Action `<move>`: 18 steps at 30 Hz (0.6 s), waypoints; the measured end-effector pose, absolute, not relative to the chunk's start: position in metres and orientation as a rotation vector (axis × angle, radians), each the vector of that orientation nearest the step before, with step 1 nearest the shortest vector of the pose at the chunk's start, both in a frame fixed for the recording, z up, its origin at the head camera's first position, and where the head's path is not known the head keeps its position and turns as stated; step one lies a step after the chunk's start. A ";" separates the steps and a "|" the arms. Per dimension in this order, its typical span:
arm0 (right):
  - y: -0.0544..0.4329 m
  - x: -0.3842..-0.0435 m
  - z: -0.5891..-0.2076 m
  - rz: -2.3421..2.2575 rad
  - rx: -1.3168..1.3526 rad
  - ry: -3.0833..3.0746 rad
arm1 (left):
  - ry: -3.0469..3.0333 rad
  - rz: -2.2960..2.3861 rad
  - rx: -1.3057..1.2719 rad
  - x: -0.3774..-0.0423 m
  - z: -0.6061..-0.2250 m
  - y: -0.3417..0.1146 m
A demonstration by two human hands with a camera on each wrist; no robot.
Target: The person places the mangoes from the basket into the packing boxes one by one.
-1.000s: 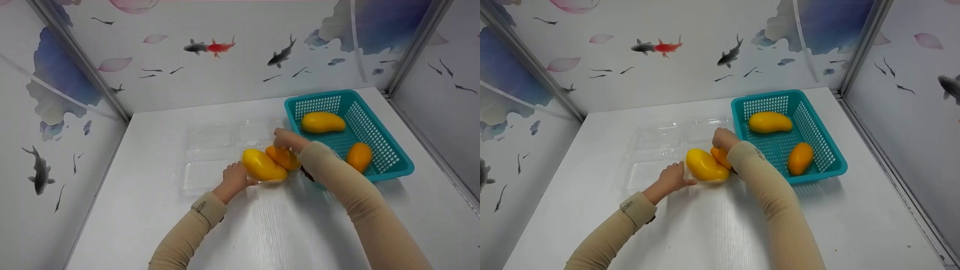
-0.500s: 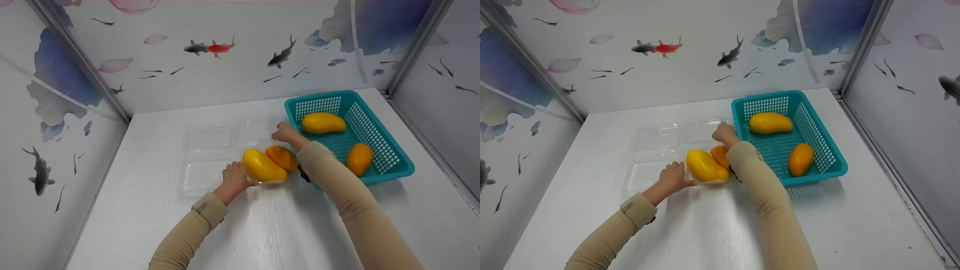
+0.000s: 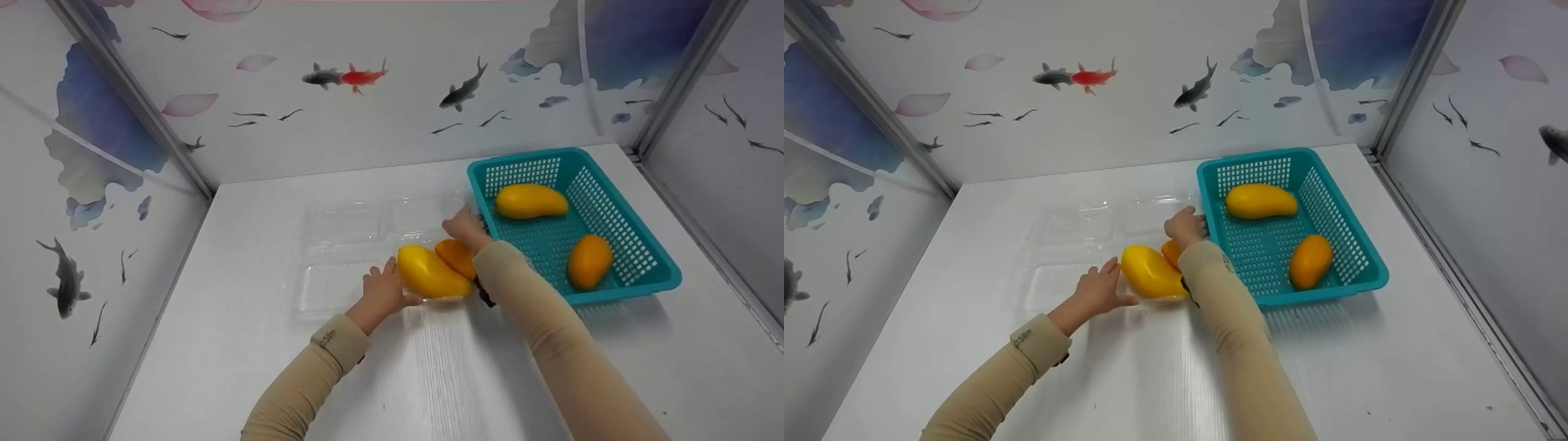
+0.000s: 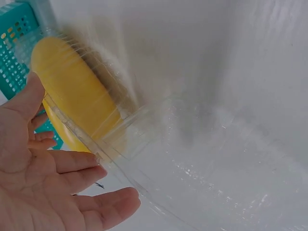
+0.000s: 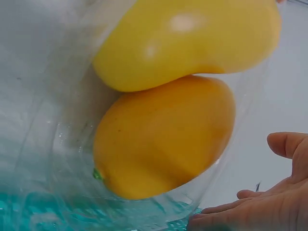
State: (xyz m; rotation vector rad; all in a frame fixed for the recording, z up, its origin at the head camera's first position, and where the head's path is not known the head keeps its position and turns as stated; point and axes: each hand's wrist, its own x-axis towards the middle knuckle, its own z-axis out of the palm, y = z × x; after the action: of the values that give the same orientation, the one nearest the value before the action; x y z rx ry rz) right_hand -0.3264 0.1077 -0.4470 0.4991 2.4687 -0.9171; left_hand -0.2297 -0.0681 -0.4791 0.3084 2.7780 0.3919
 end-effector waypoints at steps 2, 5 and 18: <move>0.109 -0.327 -0.449 -0.931 0.520 2.445 | 2.779 0.388 0.302 -0.229 -0.478 -0.069; 0.112 -0.329 -0.452 -0.941 0.499 2.403 | 2.797 0.369 0.312 -0.227 -0.477 -0.073; 0.115 -0.334 -0.468 -1.217 0.566 2.286 | 2.801 0.358 0.293 -0.221 -0.480 -0.091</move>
State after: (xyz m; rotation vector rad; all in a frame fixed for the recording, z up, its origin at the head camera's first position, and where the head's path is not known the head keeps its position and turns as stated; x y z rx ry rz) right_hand -0.3338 0.1149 -0.4676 0.5659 2.2855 -1.2175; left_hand -0.2214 -0.0908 -0.4795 0.2933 2.8009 0.3577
